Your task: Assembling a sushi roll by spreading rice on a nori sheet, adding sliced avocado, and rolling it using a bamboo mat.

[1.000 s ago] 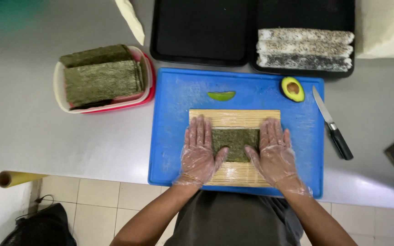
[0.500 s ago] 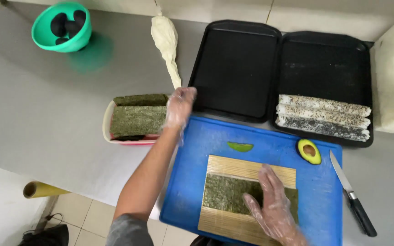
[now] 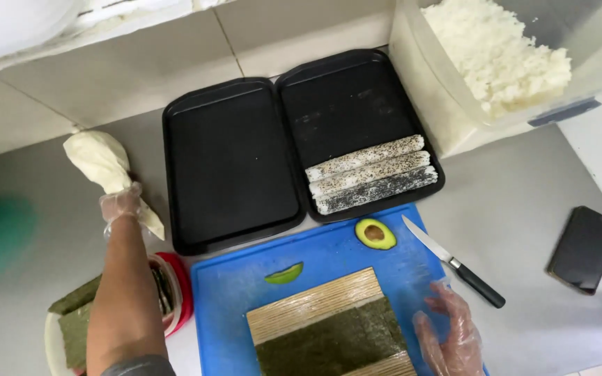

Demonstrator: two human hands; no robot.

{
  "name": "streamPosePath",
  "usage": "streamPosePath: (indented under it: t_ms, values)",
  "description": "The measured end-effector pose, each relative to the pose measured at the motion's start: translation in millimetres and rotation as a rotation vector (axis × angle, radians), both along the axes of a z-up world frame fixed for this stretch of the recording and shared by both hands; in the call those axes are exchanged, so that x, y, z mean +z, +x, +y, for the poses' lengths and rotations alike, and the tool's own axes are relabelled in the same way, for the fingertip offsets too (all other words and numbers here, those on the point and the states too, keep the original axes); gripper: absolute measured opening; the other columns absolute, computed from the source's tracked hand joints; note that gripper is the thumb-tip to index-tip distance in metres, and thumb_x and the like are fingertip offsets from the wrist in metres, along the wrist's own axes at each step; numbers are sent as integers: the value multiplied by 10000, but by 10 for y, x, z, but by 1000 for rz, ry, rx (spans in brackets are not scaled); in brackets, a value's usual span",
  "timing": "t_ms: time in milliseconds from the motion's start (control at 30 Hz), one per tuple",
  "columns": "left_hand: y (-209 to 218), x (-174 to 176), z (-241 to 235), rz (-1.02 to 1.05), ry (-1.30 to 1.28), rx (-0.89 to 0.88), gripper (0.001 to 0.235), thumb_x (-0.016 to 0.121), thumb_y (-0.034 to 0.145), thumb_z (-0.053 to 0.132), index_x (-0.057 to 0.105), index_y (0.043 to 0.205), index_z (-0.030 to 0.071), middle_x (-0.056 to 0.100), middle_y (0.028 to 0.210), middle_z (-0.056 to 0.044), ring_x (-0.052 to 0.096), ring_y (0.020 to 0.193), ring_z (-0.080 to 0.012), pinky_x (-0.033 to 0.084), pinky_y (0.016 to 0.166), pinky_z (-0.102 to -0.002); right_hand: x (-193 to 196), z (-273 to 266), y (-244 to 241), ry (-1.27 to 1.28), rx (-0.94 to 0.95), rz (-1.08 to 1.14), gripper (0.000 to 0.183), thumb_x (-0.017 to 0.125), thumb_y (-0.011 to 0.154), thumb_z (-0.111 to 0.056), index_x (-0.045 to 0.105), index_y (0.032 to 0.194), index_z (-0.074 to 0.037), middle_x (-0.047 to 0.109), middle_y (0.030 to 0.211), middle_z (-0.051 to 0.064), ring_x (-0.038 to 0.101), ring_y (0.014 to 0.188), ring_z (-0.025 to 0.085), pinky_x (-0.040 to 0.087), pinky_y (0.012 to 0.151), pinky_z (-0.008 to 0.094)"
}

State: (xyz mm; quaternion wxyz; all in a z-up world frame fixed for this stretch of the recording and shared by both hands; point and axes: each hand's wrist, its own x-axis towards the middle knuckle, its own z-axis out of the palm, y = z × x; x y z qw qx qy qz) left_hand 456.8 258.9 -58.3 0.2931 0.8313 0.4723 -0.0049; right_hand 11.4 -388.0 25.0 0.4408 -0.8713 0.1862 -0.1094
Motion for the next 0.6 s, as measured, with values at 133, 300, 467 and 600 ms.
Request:
streamPosePath:
  t_ms: [133, 300, 467, 600]
  values:
    - [222, -11, 311, 469, 446, -691, 432, 783, 912, 376, 806, 1272, 139, 827, 1373, -102, 766, 1307, -307, 568, 1086, -383, 85, 65, -2, -25, 10, 47, 606, 709, 988, -327, 560, 1566, -222, 698, 1519, 15, 830, 1119, 209, 690, 803, 406]
    - [-400, 1025, -243, 3, -220, -138, 464, 732, 1124, 566, 788, 1017, 117, 777, 935, -77, 716, 794, -263, 516, 797, -435, 67, 147, 49, -104, 108, -125, 613, 701, 1014, -255, 530, 1593, -146, 728, 1470, 73, 830, 999, 241, 695, 908, 430]
    - [-770, 988, -186, -535, -1230, 104, 254, 723, 1079, 196, 583, 1270, 288, 600, 771, 125, 531, 506, 20, 495, 481, -134, 79, 253, 160, -88, 346, -244, 624, 753, 1006, -149, 480, 1566, -115, 660, 1502, 132, 825, 1010, 237, 760, 868, 383]
    - [-1224, 1327, -562, -648, -1401, 86, 131, 712, 1060, 105, 638, 1166, 125, 663, 820, 16, 588, 550, -44, 584, 511, -143, 140, 492, 332, 113, 390, -168, 430, 743, 1000, -175, 640, 1416, -219, 599, 1683, 140, 857, 976, 219, 749, 905, 420]
